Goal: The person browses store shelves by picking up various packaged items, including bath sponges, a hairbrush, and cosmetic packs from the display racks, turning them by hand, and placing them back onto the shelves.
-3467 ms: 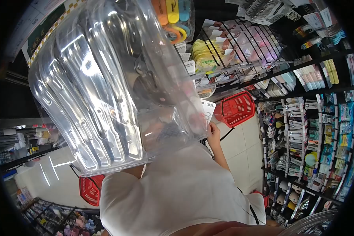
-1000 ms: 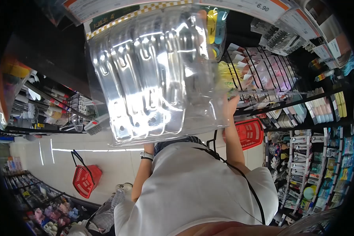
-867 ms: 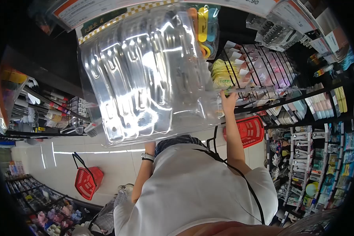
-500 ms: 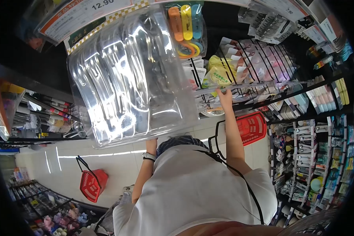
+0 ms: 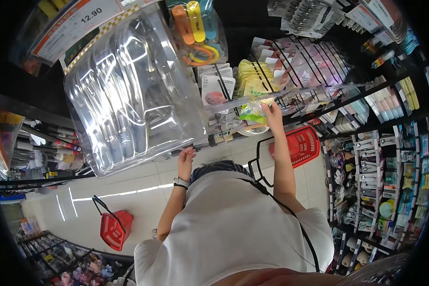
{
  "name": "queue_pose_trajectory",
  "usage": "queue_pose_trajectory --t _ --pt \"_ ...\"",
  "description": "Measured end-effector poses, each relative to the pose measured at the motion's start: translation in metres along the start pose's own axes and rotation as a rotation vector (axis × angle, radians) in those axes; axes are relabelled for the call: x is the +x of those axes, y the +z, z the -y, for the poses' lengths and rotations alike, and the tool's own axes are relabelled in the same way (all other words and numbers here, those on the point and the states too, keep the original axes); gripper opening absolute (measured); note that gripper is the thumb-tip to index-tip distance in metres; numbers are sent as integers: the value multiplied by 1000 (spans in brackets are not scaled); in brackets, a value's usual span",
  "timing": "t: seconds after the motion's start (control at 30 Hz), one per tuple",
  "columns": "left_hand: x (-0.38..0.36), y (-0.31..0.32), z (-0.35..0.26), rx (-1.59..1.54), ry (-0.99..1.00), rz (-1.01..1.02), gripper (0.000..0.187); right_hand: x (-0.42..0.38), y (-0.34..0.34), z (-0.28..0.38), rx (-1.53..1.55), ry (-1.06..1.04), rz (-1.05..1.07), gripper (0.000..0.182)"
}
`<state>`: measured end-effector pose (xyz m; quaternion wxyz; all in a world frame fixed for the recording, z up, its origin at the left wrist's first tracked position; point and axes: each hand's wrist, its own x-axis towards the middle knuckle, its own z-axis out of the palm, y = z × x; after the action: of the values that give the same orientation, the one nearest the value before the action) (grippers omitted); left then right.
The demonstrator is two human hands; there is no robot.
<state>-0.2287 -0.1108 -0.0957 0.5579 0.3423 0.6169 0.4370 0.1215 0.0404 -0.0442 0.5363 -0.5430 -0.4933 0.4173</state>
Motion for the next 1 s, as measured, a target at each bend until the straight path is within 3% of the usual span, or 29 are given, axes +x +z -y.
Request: queue_pose_trajectory --t 0.2,0.3,0.6,0.8,0.9,1.0 --pt "13 22 -4 7 86 102 28 -26 -18 17 57 26 102 29" --pt "11 38 -22 2 40 197 30 -40 -23 33 124 103 141 29" --pt "-10 107 -52 -3 103 713 38 -94 -12 32 35 350 446 36" --pt "-26 119 -66 11 102 698 36 -115 9 18 181 314 532 34" --pt "-24 110 -63 118 69 611 33 -104 -2 20 27 385 506 36" --pt "-25 103 -54 53 101 559 32 -81 -11 15 112 272 415 37"
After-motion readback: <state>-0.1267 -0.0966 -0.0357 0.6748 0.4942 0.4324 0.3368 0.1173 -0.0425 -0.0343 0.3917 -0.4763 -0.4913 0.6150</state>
